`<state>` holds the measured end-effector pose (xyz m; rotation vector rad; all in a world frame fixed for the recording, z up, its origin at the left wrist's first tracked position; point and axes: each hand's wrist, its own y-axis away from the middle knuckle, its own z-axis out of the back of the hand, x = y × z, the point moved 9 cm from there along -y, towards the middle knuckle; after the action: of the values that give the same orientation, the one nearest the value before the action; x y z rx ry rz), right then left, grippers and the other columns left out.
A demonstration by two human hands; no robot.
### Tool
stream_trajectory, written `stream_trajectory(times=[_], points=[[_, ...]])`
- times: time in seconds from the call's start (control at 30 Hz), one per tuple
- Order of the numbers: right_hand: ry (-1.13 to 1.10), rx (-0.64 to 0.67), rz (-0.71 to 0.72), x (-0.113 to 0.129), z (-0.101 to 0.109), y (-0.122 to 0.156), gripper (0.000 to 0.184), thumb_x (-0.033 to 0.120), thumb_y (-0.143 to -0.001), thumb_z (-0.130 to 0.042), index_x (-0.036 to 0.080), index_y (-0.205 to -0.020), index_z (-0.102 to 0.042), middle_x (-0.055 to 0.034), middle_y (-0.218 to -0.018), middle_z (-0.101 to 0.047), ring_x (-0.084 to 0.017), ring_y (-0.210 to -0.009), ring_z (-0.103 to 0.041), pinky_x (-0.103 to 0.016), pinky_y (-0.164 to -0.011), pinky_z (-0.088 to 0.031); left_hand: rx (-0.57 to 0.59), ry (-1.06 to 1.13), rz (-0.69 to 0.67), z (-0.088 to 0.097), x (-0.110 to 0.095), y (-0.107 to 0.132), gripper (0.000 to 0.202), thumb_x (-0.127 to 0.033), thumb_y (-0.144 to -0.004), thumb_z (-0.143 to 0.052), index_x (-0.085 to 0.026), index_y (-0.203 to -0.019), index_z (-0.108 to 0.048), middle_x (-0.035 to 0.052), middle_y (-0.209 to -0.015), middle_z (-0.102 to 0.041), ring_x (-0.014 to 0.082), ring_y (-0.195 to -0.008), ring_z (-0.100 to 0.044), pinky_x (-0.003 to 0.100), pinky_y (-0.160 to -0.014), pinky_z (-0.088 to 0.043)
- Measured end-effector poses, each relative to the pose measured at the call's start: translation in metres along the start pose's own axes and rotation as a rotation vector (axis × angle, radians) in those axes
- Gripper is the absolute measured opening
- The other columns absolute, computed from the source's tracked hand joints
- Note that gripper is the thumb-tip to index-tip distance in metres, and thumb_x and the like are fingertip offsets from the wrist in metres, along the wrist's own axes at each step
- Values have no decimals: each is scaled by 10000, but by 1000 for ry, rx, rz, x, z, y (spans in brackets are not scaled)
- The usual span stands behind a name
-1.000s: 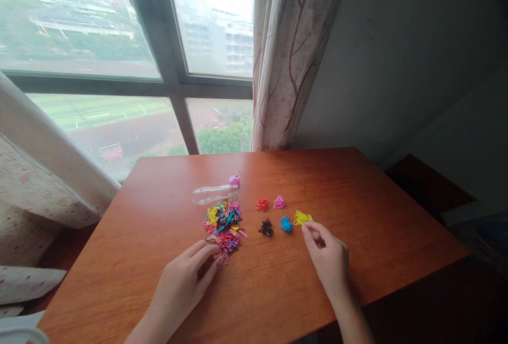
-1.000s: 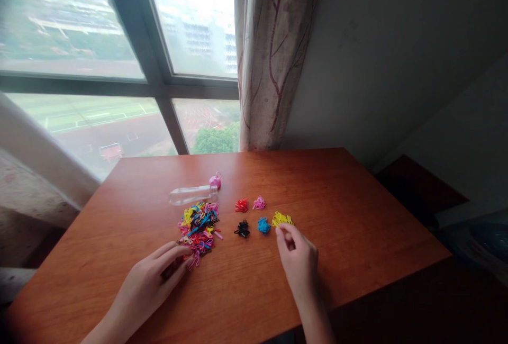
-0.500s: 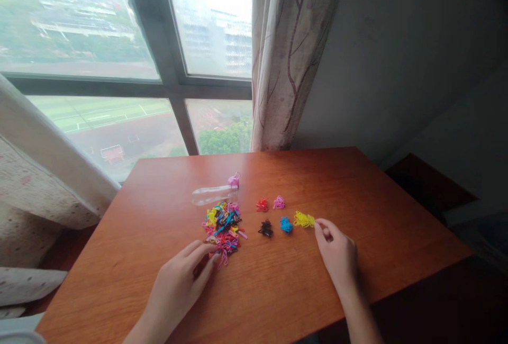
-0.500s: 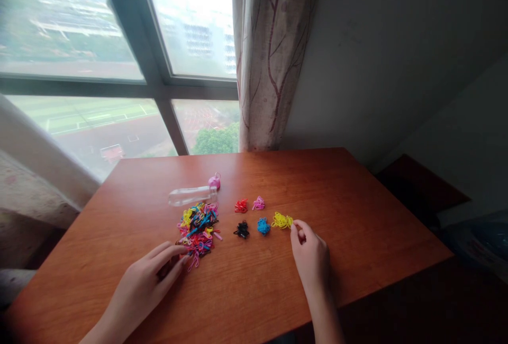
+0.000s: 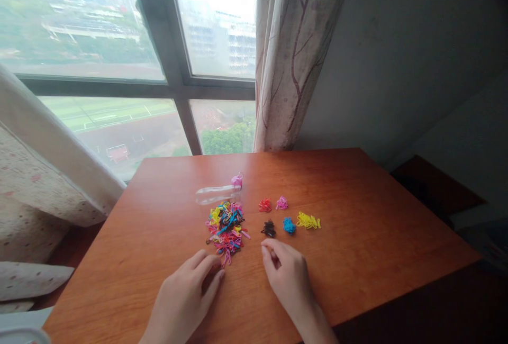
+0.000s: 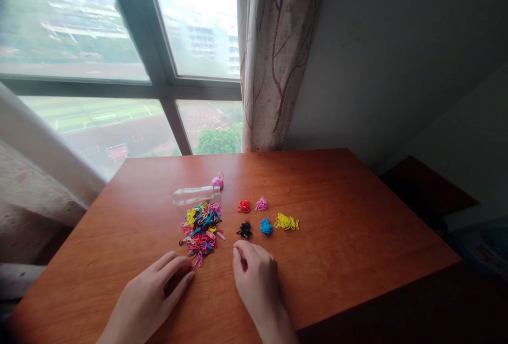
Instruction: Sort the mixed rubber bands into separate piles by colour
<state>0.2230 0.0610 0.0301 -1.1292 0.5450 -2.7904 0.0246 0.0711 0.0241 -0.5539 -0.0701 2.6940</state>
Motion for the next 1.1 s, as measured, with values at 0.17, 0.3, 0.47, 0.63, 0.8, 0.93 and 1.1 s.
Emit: stream_trajectory(times=[0.17, 0.3, 0.47, 0.63, 0.8, 0.93, 1.1], points=[[-4, 118, 49, 20, -22, 8, 207, 159, -916, -466, 226, -869, -656, 6, -721, -662, -147, -660, -619, -230, -634, -384, -47, -26, -19, 1, -3, -1, 218, -301, -935, -447, -273, -865, -653, -14, -799, -675, 154, -694, -690, 226, -588, -504], [-2, 154, 48, 19, -25, 10, 203, 147, -912, -466, 228, -857, -644, 11, -720, -652, -145, -660, -605, -236, -629, -360, -106, -13, -8, 7, 0, -1, 204, -299, -927, -457, -276, -868, -651, -26, -799, -685, 150, -684, -696, 222, -570, -502], [4, 175, 49, 18, -26, 12, 198, 154, -913, -463, 229, -846, -633, 12, -723, -645, -147, -667, -592, -246, -631, -338, -170, 31, 2, 22, 3, -2, 177, -292, -913, -471, -272, -865, -640, -41, -777, -681, 121, -615, -664, 196, -538, -478], [25, 188, 59, 21, -27, 13, 193, 150, -910, -463, 231, -852, -629, 14, -729, -647, -148, -675, -593, -251, -628, -333, -168, 43, -40, 27, -7, -17, 188, -295, -936, -458, -258, -893, -637, -30, -780, -669, 117, -626, -643, 192, -540, -451], [51, 212, 59, 20, -29, 12, 187, 136, -896, -479, 227, -822, -624, 12, -733, -661, -148, -691, -616, -237, -629, -349, -29, -31, -162, 18, -46, -64, 192, -257, -940, -454, -244, -895, -640, 6, -867, -679, 145, -722, -656, 213, -587, -441], [51, 189, 56, 19, -28, 11, 194, 133, -893, -482, 227, -826, -638, 8, -743, -677, -144, -690, -635, -215, -640, -381, 68, -79, -253, 4, -83, -115, 185, -202, -919, -471, -221, -879, -650, 31, -882, -673, 162, -732, -654, 226, -588, -423], [-3, 165, 57, 18, -27, 11, 205, 135, -890, -486, 230, -884, -668, -2, -771, -692, -154, -720, -653, -219, -686, -419, 112, -78, -312, -16, -108, -166, 205, -277, -917, -493, -204, -882, -682, 66, -865, -663, 174, -718, -648, 253, -616, -452]])
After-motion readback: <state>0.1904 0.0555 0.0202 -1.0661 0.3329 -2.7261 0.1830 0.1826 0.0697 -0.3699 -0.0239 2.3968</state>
